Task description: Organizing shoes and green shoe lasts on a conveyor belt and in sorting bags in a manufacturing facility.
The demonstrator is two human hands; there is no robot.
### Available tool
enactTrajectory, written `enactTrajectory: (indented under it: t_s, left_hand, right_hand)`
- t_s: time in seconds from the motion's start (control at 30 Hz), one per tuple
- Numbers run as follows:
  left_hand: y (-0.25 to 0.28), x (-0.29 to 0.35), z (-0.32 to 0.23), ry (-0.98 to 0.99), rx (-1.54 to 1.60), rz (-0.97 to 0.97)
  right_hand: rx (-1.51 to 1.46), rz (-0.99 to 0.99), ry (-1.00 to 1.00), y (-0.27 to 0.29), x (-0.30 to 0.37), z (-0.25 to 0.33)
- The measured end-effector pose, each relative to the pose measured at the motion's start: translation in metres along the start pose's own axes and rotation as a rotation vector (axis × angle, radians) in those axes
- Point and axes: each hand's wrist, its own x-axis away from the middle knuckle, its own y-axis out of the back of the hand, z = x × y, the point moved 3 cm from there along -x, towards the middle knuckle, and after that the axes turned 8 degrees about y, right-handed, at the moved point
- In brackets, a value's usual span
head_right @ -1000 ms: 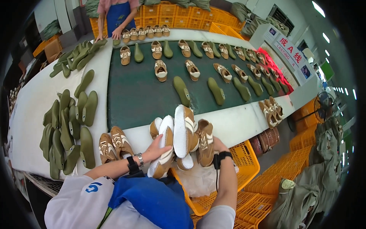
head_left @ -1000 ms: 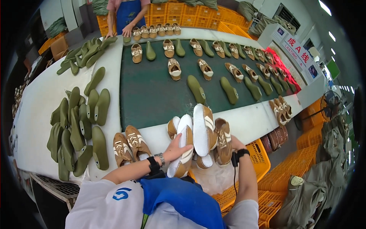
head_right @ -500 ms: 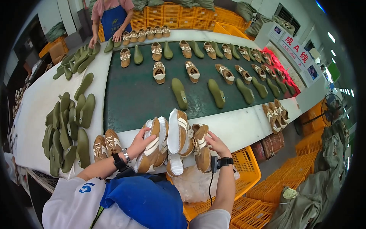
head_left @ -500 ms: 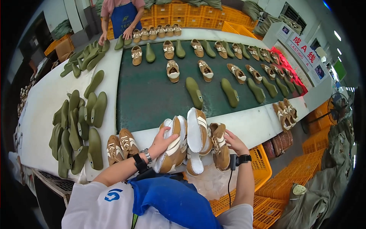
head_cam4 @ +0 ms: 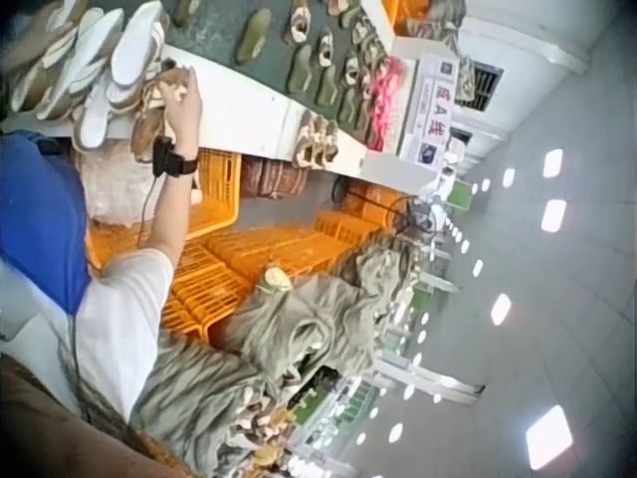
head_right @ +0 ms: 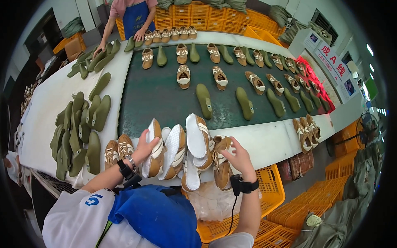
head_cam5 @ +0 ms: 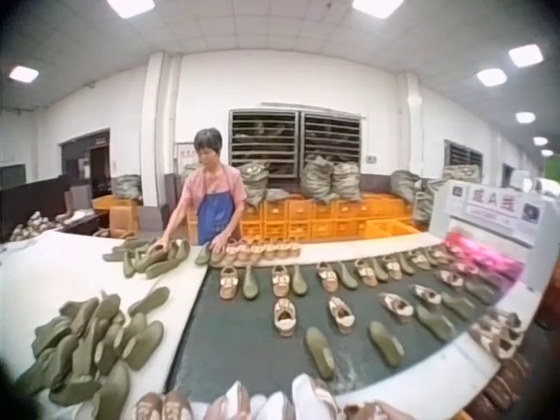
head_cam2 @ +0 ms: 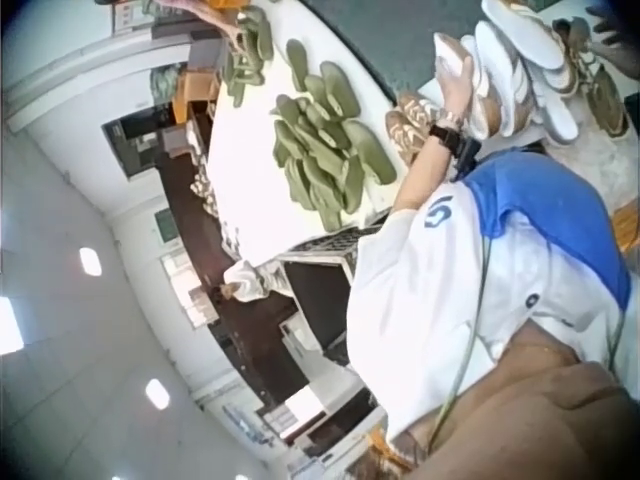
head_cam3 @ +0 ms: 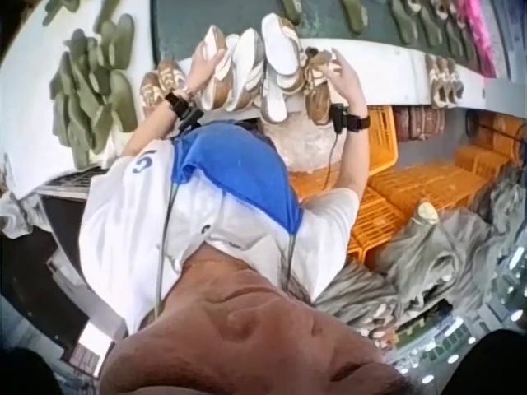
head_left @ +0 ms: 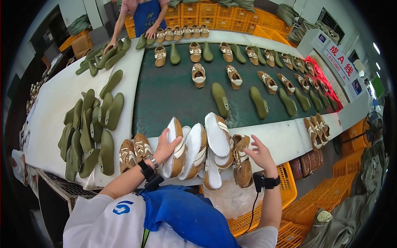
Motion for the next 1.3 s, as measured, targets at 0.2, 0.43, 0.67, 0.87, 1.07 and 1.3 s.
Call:
enactTrajectory:
  t_s: [0.2, 0.43, 0.67, 0.87, 1.07, 1.3]
  left_hand:
    - [-0.008, -0.014, 0.055, 0.324, 0.098, 0.280]
    - [0.024, 0.021, 0.033, -0.003, -0.051, 0.289]
    - [0.065, 0.021, 0.020, -0.295, -0.060, 0.176]
    - [0.146, 0.028, -0.033, -0.681, -0.202, -0.137]
    - [0.200, 0.018, -0.067, -0.887, -0.470, -0.307]
    - [0.234, 0.000, -0.018, -0.083, 1.041, 0.618]
  right_hand:
    - [0.837, 0.086, 0.639, -0.073, -0.020, 0.060]
    - [0.840, 0.218, 0.466, -0.105, -0.056, 0.042]
    - [0.685, -0.289, 0.539, -0.097, -0.100, 0.094]
    - [0.515, -0.481, 0.585, -0.079, -0.102, 0.219]
    - [0.107, -0.184, 0.701, -0.151, -0.040, 0.338]
    - [-0.352, 0.077, 0.600, -0.203, -0.066, 0.328]
